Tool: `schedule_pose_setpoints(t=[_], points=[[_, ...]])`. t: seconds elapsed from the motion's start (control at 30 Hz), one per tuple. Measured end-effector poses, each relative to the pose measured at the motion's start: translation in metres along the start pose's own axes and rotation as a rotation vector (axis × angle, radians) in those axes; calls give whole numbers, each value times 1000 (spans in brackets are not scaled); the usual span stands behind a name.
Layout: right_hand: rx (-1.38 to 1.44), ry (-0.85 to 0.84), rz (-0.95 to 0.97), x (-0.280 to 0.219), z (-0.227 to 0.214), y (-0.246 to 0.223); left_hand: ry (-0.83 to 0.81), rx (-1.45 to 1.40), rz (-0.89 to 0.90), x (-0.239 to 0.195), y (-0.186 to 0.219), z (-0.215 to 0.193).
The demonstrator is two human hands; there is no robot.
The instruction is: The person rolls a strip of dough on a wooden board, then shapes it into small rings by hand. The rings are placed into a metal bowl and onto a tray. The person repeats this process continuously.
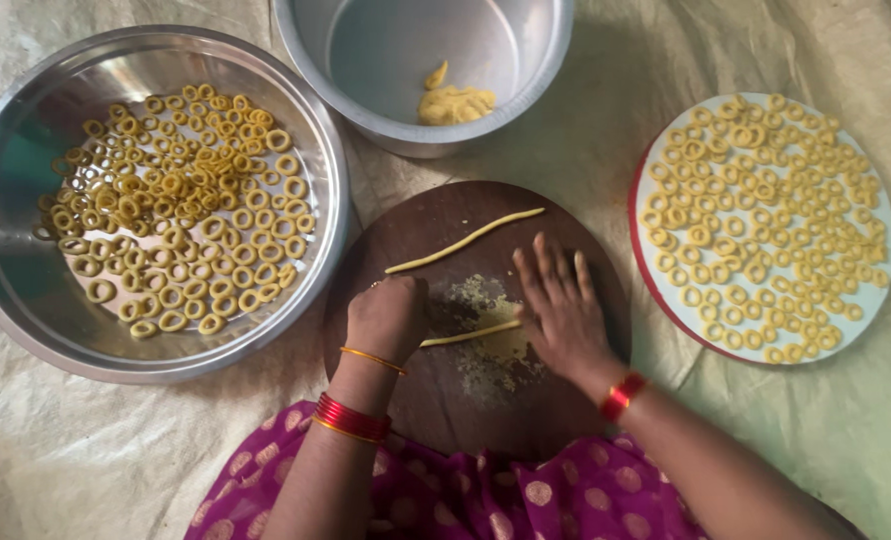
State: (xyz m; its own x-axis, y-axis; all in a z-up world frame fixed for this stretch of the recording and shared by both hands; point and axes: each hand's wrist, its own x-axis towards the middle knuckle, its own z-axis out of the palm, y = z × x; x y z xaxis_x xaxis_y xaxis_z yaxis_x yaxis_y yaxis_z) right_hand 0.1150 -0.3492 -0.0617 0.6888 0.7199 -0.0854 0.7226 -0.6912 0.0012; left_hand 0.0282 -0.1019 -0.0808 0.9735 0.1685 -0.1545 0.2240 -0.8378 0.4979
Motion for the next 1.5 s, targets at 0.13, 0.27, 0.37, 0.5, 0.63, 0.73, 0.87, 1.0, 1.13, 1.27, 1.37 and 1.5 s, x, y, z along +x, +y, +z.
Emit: schedule_pose_setpoints(t=[0.13, 0.27, 0.37, 0.5, 0.63, 0.73, 0.87, 1.0, 1.13, 1.27, 1.37, 1.5], points=[[-269, 23, -13, 51, 17, 29, -78, -48, -122, 4, -9, -11], [-154, 46, -171, 56, 20, 37, -26, -106, -174, 4, -15, -25], [-4, 35, -244, 5, 15, 26, -20, -120, -201, 4, -19, -29], [-12, -150, -212, -53, 10, 17, -33, -97, -212, 5, -17, -20], [-81, -65, -137, -10, 19, 31, 91, -109, -196, 6, -6, -10], [-147, 88, -67, 59, 26, 48, 182, -55, -212, 6, 0, -8], [-130, 56, -105, 73, 24, 55, 241, -80, -217, 6, -7, -8], [-4, 53, -256, 9, 23, 41, 287, -72, -201, 11, -17, -3], [104, -71, -309, -55, 9, 27, 291, -36, -198, 11, -21, 0], [51, 69, -259, -70, -17, 15, 321, -48, -212, 10, -21, -9], [3, 108, -308, -60, -14, -18, 354, -114, -256, 10, -20, -19], [-2, -109, -307, -25, 10, -85, 465, -237, -279, 7, -16, -35]])
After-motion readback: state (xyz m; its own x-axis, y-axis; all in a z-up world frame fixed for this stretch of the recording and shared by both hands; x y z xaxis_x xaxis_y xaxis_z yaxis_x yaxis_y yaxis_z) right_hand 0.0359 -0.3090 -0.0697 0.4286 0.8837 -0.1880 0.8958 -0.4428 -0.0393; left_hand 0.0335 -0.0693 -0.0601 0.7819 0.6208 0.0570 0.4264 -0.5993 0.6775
